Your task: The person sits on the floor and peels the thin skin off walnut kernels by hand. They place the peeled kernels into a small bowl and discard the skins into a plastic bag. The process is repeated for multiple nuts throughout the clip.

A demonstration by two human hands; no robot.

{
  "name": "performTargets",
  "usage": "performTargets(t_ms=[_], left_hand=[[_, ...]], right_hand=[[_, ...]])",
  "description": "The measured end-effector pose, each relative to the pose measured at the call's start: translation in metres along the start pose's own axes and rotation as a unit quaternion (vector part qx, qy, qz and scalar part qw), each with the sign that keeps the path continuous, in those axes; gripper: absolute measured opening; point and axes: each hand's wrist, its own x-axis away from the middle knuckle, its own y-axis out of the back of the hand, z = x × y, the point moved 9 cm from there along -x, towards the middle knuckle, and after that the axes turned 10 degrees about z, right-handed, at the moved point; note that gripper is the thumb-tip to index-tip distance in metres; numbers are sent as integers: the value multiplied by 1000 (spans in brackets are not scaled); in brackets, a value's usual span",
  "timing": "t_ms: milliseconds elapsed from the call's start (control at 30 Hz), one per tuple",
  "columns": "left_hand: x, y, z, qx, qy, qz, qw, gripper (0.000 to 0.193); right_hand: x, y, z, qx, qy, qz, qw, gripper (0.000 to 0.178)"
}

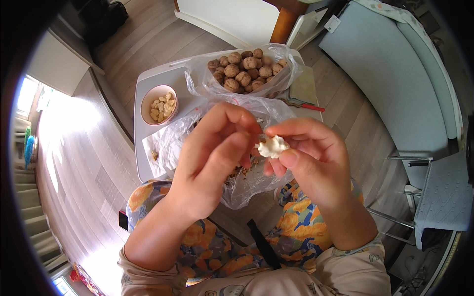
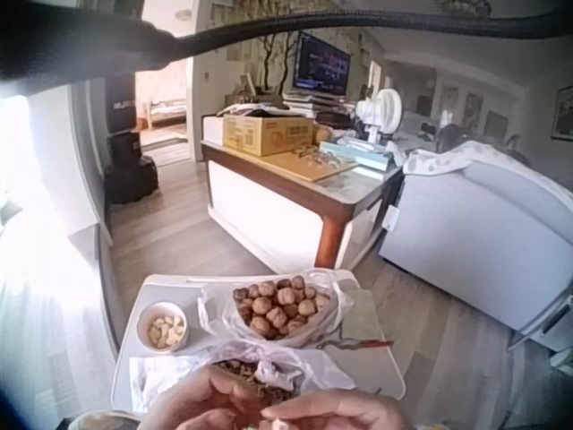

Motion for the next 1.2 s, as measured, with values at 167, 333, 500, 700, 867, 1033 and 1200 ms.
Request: performTargets(t_ms=[167, 333, 500, 700, 867, 1033, 1200], left_hand=[[3, -6, -11, -142, -72, 36, 987, 13], [4, -5, -11, -179, -88, 19, 980, 11], [3, -16, -11, -102, -102, 31, 989, 5], [5, -8, -3, -76, -109, 5, 991, 4], [7, 0, -17, -244, -88, -17, 966, 7], [6, -10, -26, -411, -85, 37, 907, 16], [6, -1, -27, -375, -94, -60, 920, 18]], right_hand=[[0, 1, 2, 35, -1, -34, 999, 25], [1, 1, -1, 39, -7, -50, 998, 25], [-1, -1, -7, -45, -24, -16, 999, 25], [-3, -1, -5, -114, -3, 5, 993, 23], [0, 5, 10, 74, 7, -46, 996, 23], [2, -1, 33, 310, 81, -59, 945, 25], [1, -8, 40, 408, 113, -74, 903, 27]])
